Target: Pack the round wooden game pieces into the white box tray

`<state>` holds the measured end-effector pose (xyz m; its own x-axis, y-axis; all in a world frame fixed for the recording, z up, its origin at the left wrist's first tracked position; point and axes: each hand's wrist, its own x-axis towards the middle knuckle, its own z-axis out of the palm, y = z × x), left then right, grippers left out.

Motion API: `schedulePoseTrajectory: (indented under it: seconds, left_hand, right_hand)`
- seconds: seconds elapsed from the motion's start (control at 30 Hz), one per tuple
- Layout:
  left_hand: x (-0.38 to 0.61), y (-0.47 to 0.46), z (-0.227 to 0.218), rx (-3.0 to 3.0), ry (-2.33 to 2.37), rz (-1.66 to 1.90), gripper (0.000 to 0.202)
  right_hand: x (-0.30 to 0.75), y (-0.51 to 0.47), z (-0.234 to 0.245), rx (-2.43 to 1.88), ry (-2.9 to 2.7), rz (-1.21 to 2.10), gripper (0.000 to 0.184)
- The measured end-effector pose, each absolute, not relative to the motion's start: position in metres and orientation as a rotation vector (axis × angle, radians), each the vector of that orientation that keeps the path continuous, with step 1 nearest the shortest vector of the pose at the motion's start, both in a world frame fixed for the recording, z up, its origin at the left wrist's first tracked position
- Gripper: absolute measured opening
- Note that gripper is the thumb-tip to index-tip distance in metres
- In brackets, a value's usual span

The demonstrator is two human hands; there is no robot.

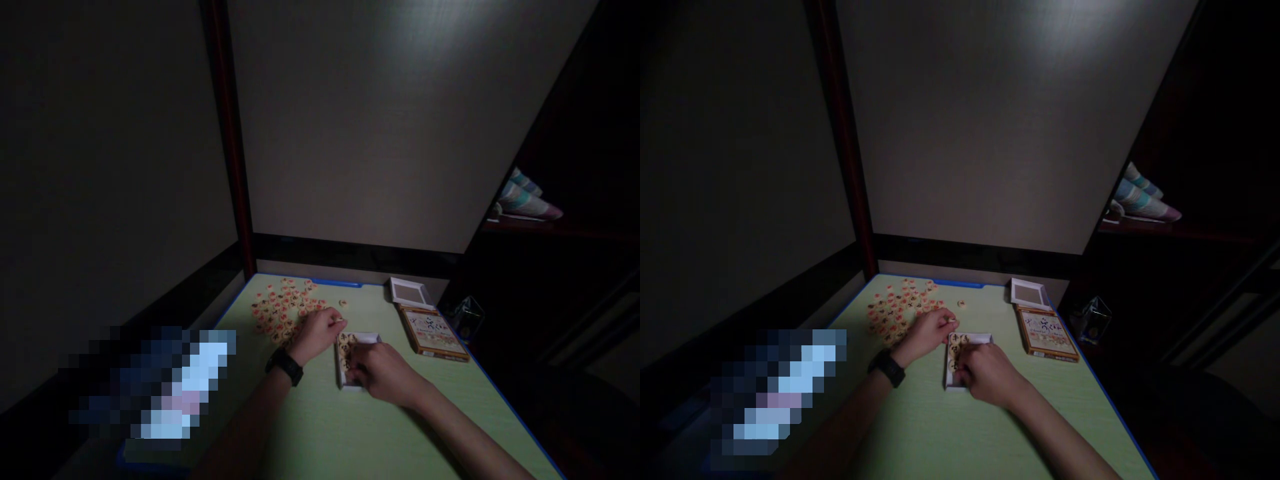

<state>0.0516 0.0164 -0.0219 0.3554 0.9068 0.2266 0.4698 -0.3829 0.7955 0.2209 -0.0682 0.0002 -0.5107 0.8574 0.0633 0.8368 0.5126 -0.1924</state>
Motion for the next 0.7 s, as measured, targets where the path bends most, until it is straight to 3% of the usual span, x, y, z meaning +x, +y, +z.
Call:
schedulePoseTrajectory:
  seconds: [0.27, 0.4, 0.53, 0.7]
  left_hand:
    - [0.05, 0.019, -0.019, 1.934, 1.181, 0.979, 0.021]
    - [0.053, 0.02, -0.019, 1.798, 1.019, 0.98, 0.03]
    - [0.053, 0.017, -0.016, 1.752, 0.809, 0.826, 0.025]
    - [0.044, 0.008, -0.003, 1.72, 0.602, 0.51, 0.031]
  right_hand:
    - [0.229, -0.066, 0.005, -1.412, -2.448, 0.354, 0.012]
    - [0.237, -0.061, 0.008, -1.396, -2.245, 0.232, 0.019]
    - [0.243, -0.059, 0.008, -1.382, -2.316, 0.125, 0.043]
    - [0.245, -0.062, 0.007, -1.193, -2.475, 0.192, 0.037]
